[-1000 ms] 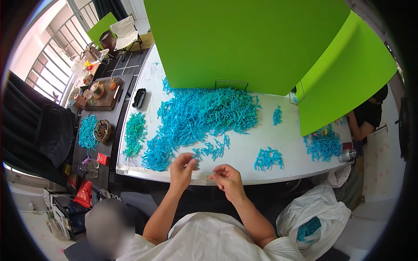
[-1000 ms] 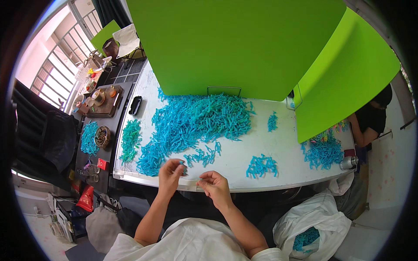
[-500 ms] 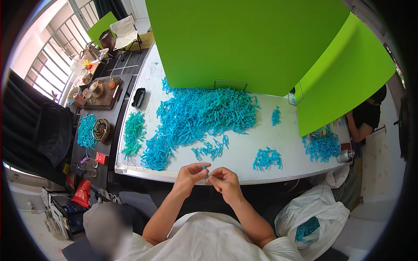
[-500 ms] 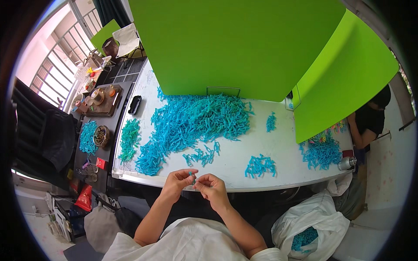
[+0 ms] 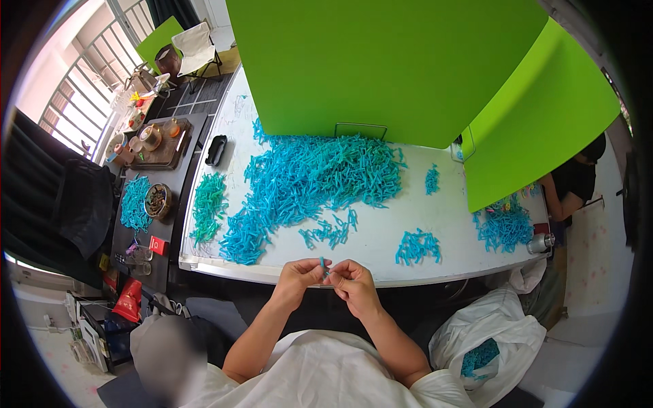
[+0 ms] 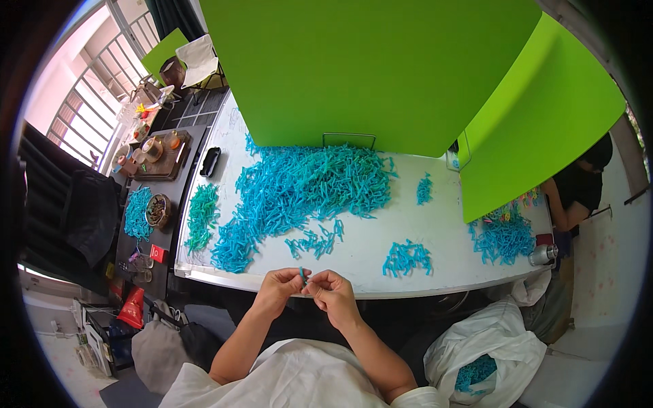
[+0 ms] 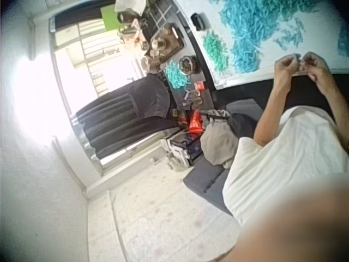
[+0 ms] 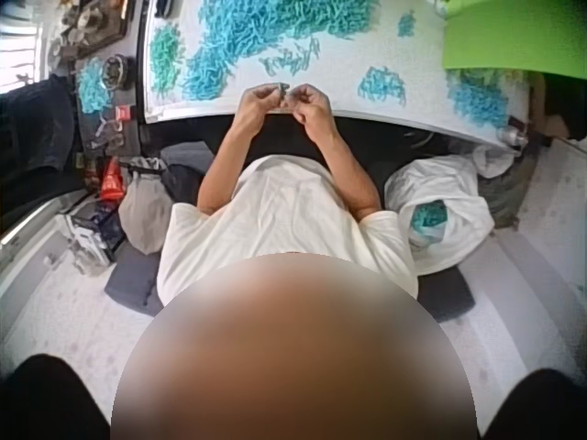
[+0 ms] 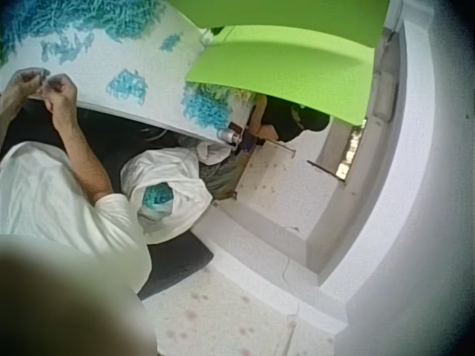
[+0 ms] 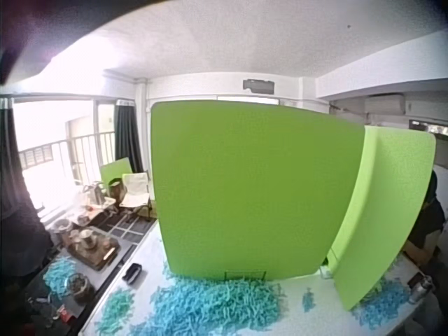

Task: Searching through shredded blue packing material on a workbench to pick out and group small plastic parts.

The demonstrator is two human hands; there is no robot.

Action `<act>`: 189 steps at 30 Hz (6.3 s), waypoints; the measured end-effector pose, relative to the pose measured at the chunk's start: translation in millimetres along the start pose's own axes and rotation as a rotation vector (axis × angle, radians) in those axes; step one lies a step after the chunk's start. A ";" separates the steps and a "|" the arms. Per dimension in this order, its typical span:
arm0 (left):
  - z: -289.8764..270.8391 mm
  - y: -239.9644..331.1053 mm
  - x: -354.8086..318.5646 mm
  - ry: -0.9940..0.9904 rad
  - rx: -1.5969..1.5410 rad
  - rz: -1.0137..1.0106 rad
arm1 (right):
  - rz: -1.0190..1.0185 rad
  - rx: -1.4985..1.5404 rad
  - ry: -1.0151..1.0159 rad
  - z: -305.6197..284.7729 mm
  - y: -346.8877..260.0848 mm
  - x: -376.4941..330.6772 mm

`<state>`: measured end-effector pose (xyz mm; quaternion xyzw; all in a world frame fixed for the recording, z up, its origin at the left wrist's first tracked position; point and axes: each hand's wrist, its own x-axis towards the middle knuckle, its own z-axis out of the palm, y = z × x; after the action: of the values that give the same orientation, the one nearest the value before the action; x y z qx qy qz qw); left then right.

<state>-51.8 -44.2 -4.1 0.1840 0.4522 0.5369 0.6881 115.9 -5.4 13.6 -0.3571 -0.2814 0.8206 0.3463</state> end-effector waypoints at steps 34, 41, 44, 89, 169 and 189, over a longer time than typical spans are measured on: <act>7.6 -16.8 4.6 0.152 0.399 0.173 | 0.055 -0.008 0.058 -11.6 11.9 8.4; 11.4 -16.0 9.6 0.147 0.636 0.474 | 0.148 -0.090 0.019 -5.6 -12.9 3.0; 19.2 -13.9 8.2 0.200 0.662 0.365 | 0.190 -0.152 -0.017 -25.9 3.5 1.6; 3.1 -9.6 18.9 0.337 0.443 0.225 | -0.208 -0.255 0.260 -3.6 19.6 22.6; -13.2 -12.7 -9.1 0.082 0.029 0.046 | 0.027 -0.026 0.040 7.9 17.9 -0.7; -8.8 -14.2 -7.5 0.117 0.277 0.160 | -0.044 -0.281 0.061 -1.8 13.6 8.0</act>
<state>-51.0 -58.1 -16.0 0.2812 0.5451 0.5323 0.5836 108.2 -7.1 -0.3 -0.4205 -0.3909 0.7540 0.3192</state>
